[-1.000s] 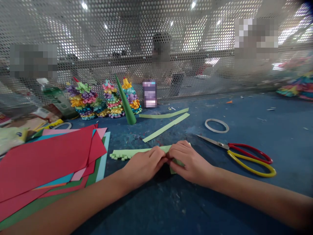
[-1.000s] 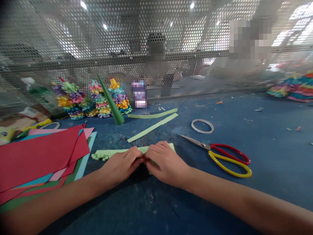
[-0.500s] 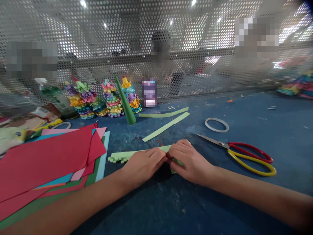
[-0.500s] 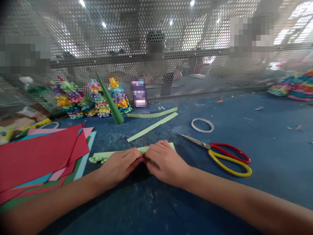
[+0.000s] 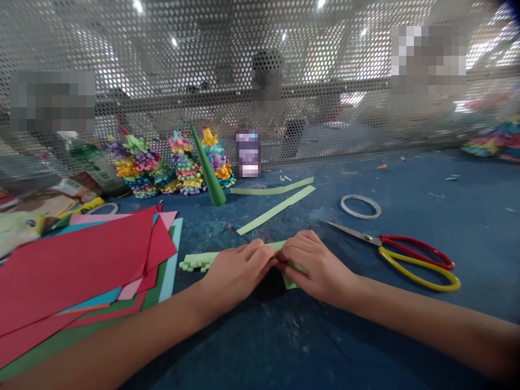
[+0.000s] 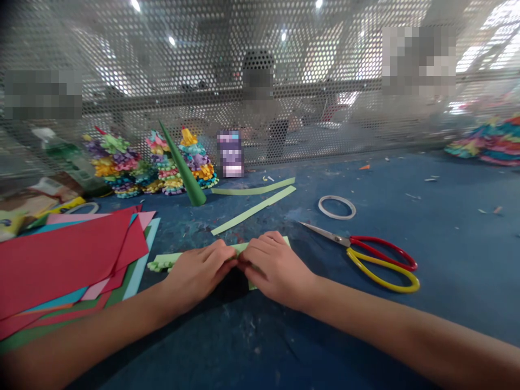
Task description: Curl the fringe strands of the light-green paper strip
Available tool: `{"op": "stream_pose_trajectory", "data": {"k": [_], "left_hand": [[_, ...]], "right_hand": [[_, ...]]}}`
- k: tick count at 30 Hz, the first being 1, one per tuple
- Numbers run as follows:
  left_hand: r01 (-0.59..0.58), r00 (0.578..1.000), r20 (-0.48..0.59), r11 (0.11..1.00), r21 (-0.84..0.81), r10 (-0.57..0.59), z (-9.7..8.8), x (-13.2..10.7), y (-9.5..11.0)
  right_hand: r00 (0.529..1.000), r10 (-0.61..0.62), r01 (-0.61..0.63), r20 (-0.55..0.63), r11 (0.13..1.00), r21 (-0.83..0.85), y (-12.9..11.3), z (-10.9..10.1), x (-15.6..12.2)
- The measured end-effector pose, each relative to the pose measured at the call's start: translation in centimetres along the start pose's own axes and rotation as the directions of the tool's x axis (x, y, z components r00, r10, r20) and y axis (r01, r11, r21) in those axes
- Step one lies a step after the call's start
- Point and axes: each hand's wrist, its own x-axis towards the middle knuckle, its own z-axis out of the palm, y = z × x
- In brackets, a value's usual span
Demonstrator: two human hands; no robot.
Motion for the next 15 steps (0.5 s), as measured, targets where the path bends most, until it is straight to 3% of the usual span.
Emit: {"op": "stream_pose_trajectory", "data": {"k": [11,15], "left_hand": [[-0.092,0.995,0.027,0.995,0.038,0.091,-0.16,0.09,-0.17],[-0.072,0.997,0.009,0.997,0.03,0.071,-0.02,0.18,-0.27]], "right_hand": [[0.999,-0.042,0.041,-0.019,0.998,-0.055,-0.06,0.04,0.2],[0.999,-0.031,0.03,-0.009,0.997,-0.07,-0.13,0.09,0.08]]}}
